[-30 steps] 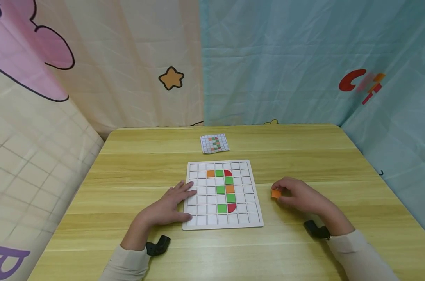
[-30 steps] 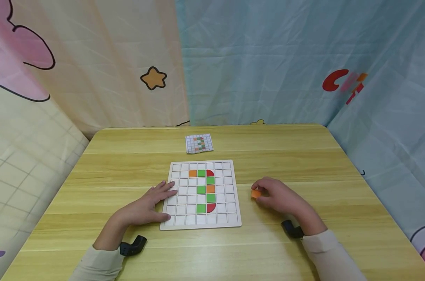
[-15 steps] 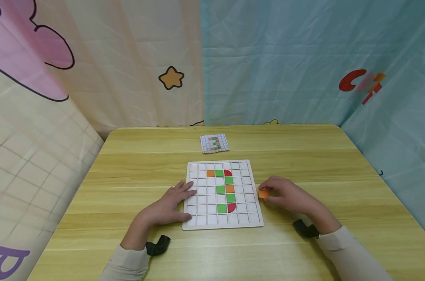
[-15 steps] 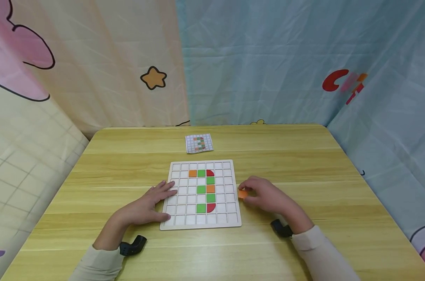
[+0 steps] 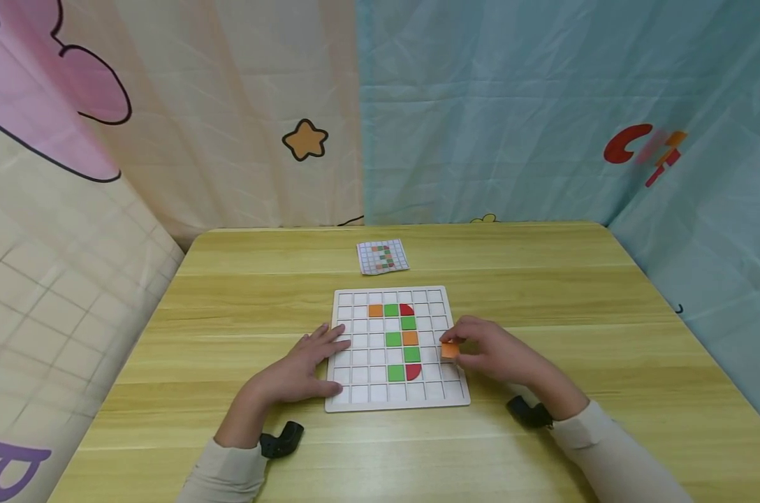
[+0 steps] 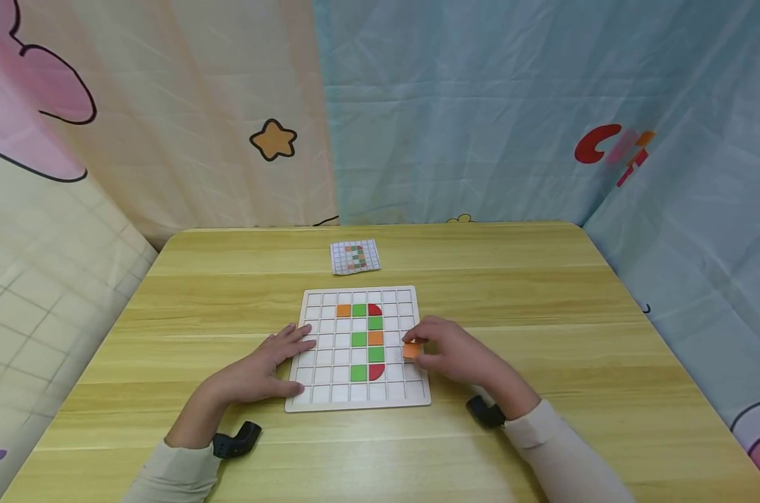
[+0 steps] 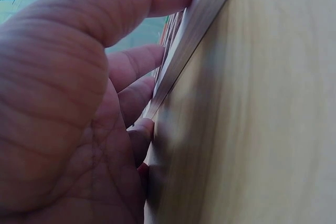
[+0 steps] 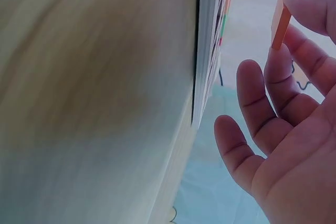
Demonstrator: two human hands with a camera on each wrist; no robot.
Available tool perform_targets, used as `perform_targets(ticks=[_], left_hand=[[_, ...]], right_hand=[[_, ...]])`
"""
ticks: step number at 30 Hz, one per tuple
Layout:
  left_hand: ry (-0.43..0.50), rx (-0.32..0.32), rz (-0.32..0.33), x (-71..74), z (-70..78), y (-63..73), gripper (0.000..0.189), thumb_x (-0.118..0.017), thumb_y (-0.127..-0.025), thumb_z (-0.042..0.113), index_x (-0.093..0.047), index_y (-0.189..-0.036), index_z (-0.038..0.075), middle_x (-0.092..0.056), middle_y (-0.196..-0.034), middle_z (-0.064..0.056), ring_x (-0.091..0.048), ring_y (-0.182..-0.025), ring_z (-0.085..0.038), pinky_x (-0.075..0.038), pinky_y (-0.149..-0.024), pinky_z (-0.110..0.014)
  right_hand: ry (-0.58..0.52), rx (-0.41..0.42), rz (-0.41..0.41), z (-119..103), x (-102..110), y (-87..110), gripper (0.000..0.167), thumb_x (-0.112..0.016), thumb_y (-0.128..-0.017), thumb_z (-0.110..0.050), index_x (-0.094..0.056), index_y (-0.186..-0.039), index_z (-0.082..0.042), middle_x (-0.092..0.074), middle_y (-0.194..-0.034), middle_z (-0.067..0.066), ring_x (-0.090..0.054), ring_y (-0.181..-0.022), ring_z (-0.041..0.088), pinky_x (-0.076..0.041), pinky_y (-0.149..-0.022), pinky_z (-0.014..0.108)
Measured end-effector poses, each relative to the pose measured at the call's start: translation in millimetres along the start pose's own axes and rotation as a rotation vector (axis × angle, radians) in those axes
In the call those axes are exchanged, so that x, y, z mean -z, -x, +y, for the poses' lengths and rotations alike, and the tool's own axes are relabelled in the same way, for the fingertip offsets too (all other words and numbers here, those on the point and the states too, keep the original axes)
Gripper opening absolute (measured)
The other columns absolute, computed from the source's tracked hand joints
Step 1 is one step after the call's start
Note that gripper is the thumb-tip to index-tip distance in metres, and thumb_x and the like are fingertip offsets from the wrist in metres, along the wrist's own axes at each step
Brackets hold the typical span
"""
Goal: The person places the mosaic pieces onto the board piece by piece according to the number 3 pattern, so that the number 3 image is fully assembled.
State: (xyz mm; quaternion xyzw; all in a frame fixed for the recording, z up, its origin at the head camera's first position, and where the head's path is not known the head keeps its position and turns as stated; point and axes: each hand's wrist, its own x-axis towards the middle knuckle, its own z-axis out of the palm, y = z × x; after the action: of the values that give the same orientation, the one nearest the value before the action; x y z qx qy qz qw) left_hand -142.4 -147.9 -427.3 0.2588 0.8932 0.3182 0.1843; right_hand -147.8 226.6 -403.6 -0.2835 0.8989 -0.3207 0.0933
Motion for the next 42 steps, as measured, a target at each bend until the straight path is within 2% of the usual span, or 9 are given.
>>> perform_targets(ticks=[13,20,28,34,42], left_hand=[[-0.005,0.001,0.001,-0.6,0.0,-0.1,0.075,-0.077,-0.084,0.026,-0.045,-0.150,0.011,-0.022,-0.163,-0.002,-0.005,-0.151,-0.031,-0.006,-0.119,-0.055],[0.003,0.000,-0.002,-0.8,-0.9,0.2,0.075,-0.077,-0.083,0.026,-0.045,-0.150,0.011,-0.022,-0.164,-0.002,-0.004,-0.151,-0.031,-0.006,-0.119,-0.055],[-0.005,0.005,0.000,-0.7,-1.3,0.3,0.075,-0.076,-0.084,0.027,-0.045,-0.151,0.012,-0.021,-0.164,-0.001,-0.004,-0.151,-0.030,-0.006,-0.119,-0.054],[-0.010,0.010,-0.003,-0.1,-0.5,-0.3,0.075,-0.077,-0.084,0.027,-0.045,-0.150,0.013,-0.021,-0.164,0.000,-0.004,-0.152,-0.029,-0.006,-0.119,-0.054],[-0.010,0.010,-0.002,-0.4,-0.6,-0.4,0.076,-0.077,-0.084,0.028,-0.045,-0.151,0.013,-0.021,-0.164,0.000,-0.004,-0.152,-0.029,-0.006,-0.119,-0.054]], right_hand=[[-0.029,0.022,-0.039,-15,-6,-10.8,0.026,-0.070,-0.087,-0.010,-0.072,-0.113,-0.014,-0.059,-0.101,-0.011,-0.055,-0.094,0.018,-0.048,-0.079,0.031],[-0.020,0.060,-0.046,-19,-9,-18.1,0.025,-0.068,-0.088,-0.011,-0.072,-0.113,-0.014,-0.060,-0.104,-0.011,-0.056,-0.094,0.018,-0.048,-0.078,0.031],[-0.030,0.047,-0.090,-21,-10,-28.5,0.024,-0.068,-0.090,-0.012,-0.072,-0.114,-0.013,-0.061,-0.105,-0.012,-0.055,-0.092,0.014,-0.048,-0.078,0.029],[-0.060,0.038,-0.120,-21,-10,-36.0,0.024,-0.068,-0.092,-0.012,-0.071,-0.115,-0.012,-0.061,-0.106,-0.011,-0.056,-0.095,0.017,-0.050,-0.082,0.033],[-0.103,0.045,-0.104,-24,-8,-48.7,0.023,-0.067,-0.089,-0.008,-0.072,-0.112,-0.011,-0.062,-0.106,-0.006,-0.056,-0.099,0.021,-0.050,-0.086,0.040]])
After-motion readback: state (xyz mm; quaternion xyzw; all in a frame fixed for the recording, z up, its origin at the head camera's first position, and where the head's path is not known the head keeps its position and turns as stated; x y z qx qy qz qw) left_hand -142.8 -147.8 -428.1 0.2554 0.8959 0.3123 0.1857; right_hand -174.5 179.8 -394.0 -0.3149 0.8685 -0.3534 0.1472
